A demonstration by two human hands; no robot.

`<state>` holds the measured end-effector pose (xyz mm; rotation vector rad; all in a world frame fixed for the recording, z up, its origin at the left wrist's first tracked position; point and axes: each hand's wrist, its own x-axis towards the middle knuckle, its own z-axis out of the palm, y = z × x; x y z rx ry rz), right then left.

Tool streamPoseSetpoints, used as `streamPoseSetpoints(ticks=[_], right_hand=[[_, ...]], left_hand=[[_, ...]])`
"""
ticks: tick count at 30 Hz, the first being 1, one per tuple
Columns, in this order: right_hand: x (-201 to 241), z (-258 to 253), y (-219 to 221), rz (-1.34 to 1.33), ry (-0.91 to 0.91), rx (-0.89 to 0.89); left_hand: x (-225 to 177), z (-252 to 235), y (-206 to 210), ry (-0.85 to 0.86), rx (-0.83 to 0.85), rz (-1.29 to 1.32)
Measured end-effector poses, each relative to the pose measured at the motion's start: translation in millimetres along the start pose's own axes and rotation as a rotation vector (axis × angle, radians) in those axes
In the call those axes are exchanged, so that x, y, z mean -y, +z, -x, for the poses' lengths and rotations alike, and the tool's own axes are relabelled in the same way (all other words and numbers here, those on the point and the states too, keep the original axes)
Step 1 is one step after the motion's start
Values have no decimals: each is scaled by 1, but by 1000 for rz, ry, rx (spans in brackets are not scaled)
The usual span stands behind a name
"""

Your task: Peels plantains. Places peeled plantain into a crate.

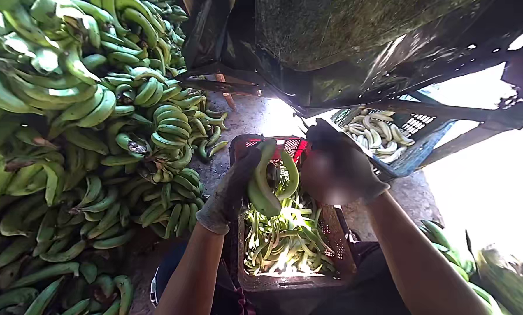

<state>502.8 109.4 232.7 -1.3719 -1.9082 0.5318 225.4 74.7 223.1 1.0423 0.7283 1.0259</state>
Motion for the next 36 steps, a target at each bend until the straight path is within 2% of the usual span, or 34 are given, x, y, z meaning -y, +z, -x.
streamPoseSetpoints(ticks=[3,5,7,9,12,14,16,18,20,22,24,25,27,31,32,34,36], right_hand=[[7,13,19,-130,-133,221],[13,28,33,-99,-240,338],[17,34,39,-12,-311,378],[17,27,39,60,-355,279],[5,4,31,238,-324,-4],[-3,-10,20,259,-182,-136],[-1,-15,8,192,-35,-130],[10,-4,6,76,-48,-59],[21,13,19,-60,-118,108],[24,30,41,-62,-199,232],[28,37,54,-17,-268,267],[29,35,54,5,-284,271],[26,23,47,20,-323,234],[-3,-12,26,39,-351,63],[-10,-18,20,73,-322,16],[-11,-23,12,131,-267,-24],[0,-12,14,114,-230,-8]], left_hand=[[-1,-3,-11,98,-185,-166],[0,-3,-14,122,-343,-219],[0,-3,-12,132,-414,-222],[2,-1,-1,137,-361,-207],[5,1,13,94,-213,-187],[-1,3,15,-20,-155,-182],[-7,5,18,-83,-121,-147],[-1,1,11,20,-170,-127],[9,-5,-3,178,-312,-144],[12,-12,-6,336,-557,-209],[6,-17,-5,455,-651,-222],[4,-18,-1,461,-673,-213],[4,-12,6,389,-564,-170],[6,2,14,70,-81,-61],[5,3,13,3,-12,-116],[4,2,17,-103,-6,-204],[9,-4,10,-68,-18,-104]])
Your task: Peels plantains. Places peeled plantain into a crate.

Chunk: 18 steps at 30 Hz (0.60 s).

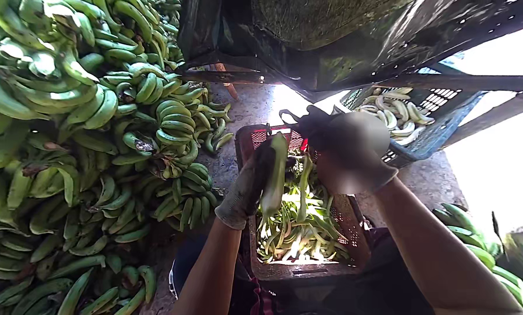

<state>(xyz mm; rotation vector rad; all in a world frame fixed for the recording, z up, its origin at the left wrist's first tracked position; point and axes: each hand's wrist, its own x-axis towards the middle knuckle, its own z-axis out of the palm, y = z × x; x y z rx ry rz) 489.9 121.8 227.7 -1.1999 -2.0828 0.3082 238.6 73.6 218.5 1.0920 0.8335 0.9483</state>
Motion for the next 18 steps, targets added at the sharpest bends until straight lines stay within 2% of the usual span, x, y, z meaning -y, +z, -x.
streamPoseSetpoints(ticks=[1,4,6,9,11,13,15,18], right_hand=[[11,7,4,-10,-9,29],[35,26,29,5,-115,100],[45,33,42,30,-161,90],[49,32,44,70,-112,80],[44,26,40,68,-88,81],[29,16,32,0,-105,83],[7,4,23,-92,-153,75],[-21,-12,12,-230,-164,107]], left_hand=[[5,-3,-7,78,-44,36],[16,-13,-20,286,-375,130],[8,-20,-16,406,-576,222],[-1,-25,-10,581,-639,218],[0,-20,-4,567,-604,91],[1,-9,2,471,-473,-46],[0,5,3,291,-249,-133],[-10,5,13,-16,147,-113]])
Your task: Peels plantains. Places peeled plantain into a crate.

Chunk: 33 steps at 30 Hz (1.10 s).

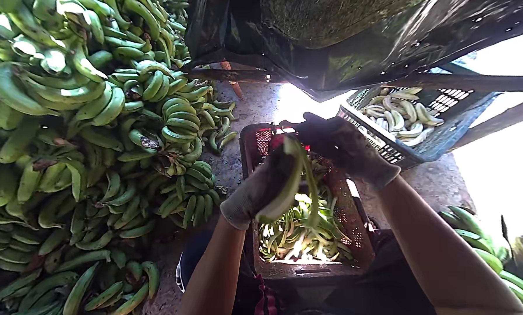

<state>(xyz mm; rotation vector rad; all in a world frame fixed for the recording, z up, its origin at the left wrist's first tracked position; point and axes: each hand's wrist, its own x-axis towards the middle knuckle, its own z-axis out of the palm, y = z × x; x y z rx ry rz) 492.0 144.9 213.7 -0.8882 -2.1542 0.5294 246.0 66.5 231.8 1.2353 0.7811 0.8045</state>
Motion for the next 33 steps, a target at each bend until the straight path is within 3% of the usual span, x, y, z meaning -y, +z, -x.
streamPoseSetpoints(ticks=[1,3,6,10,13,16,19,23,27,29,30,33], right_hand=[[-6,-1,0,-14,32,-15],[0,2,5,38,117,-41],[38,14,22,103,149,-20],[58,29,56,260,-14,-42],[65,29,66,295,15,-117],[66,21,60,255,128,-138],[52,10,39,179,99,-122],[18,5,9,10,9,-38],[2,-5,1,-27,88,54],[-6,-5,4,39,156,65],[-4,-3,7,64,163,47],[32,8,21,102,136,-22]], left_hand=[[1,-3,5,-68,63,-30],[13,-11,5,-82,-1,-24],[31,-17,-15,88,-408,111],[27,-27,-34,373,-722,360],[18,-34,-35,576,-764,475],[13,-31,-26,677,-695,318],[4,-23,-13,536,-573,147],[-2,-4,-12,208,-196,-25],[-9,-3,-1,-58,115,-118],[-3,-6,0,-85,95,-184],[3,-8,-3,-59,9,-173],[20,-13,-19,94,-426,23]])
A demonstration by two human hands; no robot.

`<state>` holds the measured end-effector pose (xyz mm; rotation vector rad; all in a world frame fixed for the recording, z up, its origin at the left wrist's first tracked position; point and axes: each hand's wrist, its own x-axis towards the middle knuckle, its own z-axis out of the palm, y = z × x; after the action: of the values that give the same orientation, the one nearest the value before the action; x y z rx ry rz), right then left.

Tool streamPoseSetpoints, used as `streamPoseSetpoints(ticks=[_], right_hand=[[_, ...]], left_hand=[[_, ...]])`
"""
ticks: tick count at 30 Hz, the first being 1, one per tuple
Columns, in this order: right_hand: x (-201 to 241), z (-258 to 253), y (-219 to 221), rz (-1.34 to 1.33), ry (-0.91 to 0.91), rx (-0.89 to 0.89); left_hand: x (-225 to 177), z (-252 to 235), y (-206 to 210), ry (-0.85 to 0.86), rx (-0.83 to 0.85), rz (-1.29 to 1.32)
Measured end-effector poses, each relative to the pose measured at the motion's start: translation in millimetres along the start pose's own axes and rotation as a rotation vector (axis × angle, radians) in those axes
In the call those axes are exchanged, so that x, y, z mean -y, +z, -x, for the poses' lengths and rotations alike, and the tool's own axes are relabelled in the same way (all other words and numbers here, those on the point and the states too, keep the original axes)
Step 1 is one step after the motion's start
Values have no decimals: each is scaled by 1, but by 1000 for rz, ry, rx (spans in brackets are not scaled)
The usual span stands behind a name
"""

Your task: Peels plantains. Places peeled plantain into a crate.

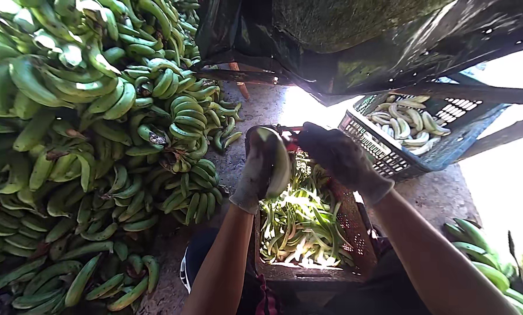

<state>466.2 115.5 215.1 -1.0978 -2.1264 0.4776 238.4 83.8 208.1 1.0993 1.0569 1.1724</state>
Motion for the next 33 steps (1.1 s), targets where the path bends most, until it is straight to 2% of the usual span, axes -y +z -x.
streamPoseSetpoints(ticks=[1,3,7,11,14,17,21,23,27,30,33], right_hand=[[8,4,6,33,-17,-20],[15,15,19,110,-66,-46],[20,20,28,170,-197,-189],[24,18,31,220,-135,-282],[26,17,31,202,-29,-239],[26,15,25,200,4,-188],[17,12,15,282,-115,-197],[21,10,10,237,-73,-149],[17,3,-6,34,-11,-35],[9,6,-14,41,-62,-10],[3,5,-17,77,-68,-23]], left_hand=[[2,-6,-3,59,-100,106],[3,-16,-8,129,-195,303],[-1,-21,-10,190,-224,598],[-2,-31,-6,282,-230,719],[-7,-35,1,366,-312,700],[-11,-31,1,396,-311,641],[-11,-21,-8,399,-227,590],[-9,-19,-3,384,-235,484],[-6,-12,14,333,1,546],[-3,-16,9,297,185,618],[-3,-11,6,244,242,437]])
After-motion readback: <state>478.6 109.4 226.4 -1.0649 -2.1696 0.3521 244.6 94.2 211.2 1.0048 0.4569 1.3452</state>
